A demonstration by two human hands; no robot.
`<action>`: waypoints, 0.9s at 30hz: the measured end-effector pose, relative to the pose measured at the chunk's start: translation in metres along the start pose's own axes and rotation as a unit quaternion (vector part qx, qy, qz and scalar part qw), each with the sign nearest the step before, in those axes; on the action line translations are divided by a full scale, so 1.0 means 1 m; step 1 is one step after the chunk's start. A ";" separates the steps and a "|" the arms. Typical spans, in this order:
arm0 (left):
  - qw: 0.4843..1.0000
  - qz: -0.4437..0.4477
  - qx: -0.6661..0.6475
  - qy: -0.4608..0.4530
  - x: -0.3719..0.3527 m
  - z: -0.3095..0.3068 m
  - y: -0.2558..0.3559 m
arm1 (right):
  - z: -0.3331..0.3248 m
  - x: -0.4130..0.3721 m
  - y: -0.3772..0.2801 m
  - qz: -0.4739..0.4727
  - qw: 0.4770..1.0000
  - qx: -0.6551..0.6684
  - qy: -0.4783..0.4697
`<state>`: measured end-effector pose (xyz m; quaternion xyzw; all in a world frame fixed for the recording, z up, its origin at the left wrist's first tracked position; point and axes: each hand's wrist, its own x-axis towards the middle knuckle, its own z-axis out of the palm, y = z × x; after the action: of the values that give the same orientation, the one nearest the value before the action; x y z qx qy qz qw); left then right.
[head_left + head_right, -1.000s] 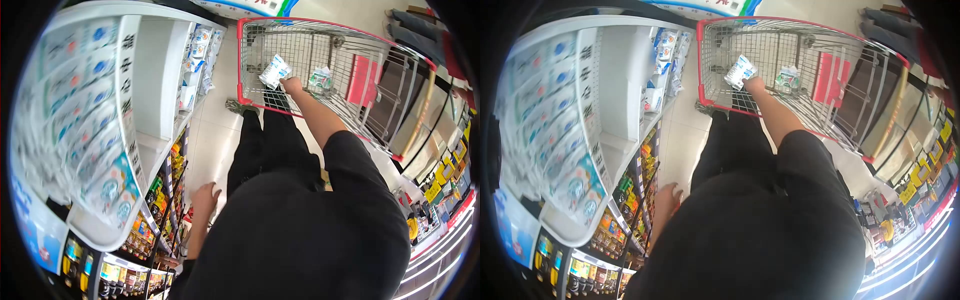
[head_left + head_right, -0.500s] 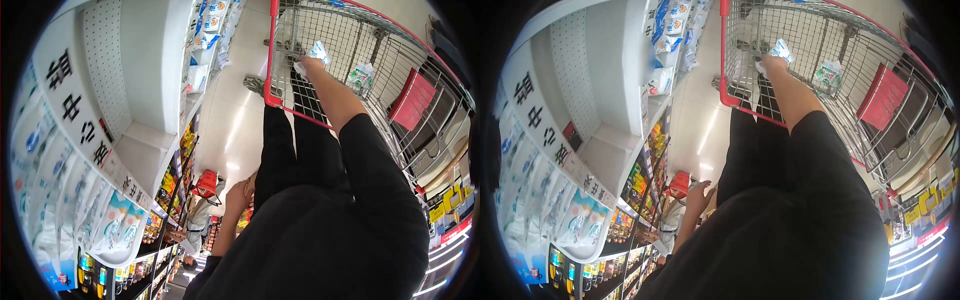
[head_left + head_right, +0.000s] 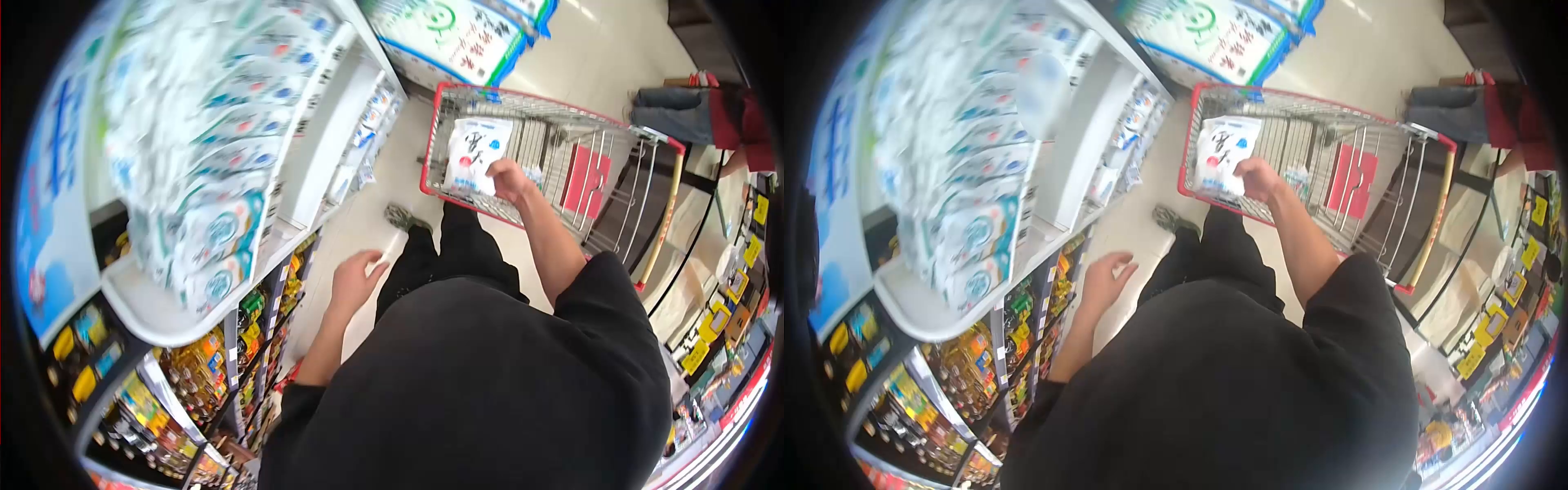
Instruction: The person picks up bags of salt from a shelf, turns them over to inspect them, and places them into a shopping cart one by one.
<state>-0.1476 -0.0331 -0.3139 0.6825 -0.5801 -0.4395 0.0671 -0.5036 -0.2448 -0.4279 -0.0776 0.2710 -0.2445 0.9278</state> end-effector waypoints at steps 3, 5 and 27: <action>0.960 0.100 -0.241 0.098 0.020 -0.052 0.058 | 0.129 -0.019 -0.008 0.040 0.980 -0.030 -0.193; 0.861 0.149 -0.475 0.106 0.029 -0.088 0.086 | 0.175 -0.019 0.007 0.066 0.969 -0.108 -0.213; 0.749 0.092 -0.530 0.387 -0.093 -0.160 0.071 | 0.311 -0.042 0.133 -0.174 0.875 -0.425 -0.150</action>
<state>-0.0858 -0.0432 -0.1258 0.5922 -0.2390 -0.3665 0.6767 -0.3111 -0.1049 -0.1838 -0.5463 0.1881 -0.2490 0.7773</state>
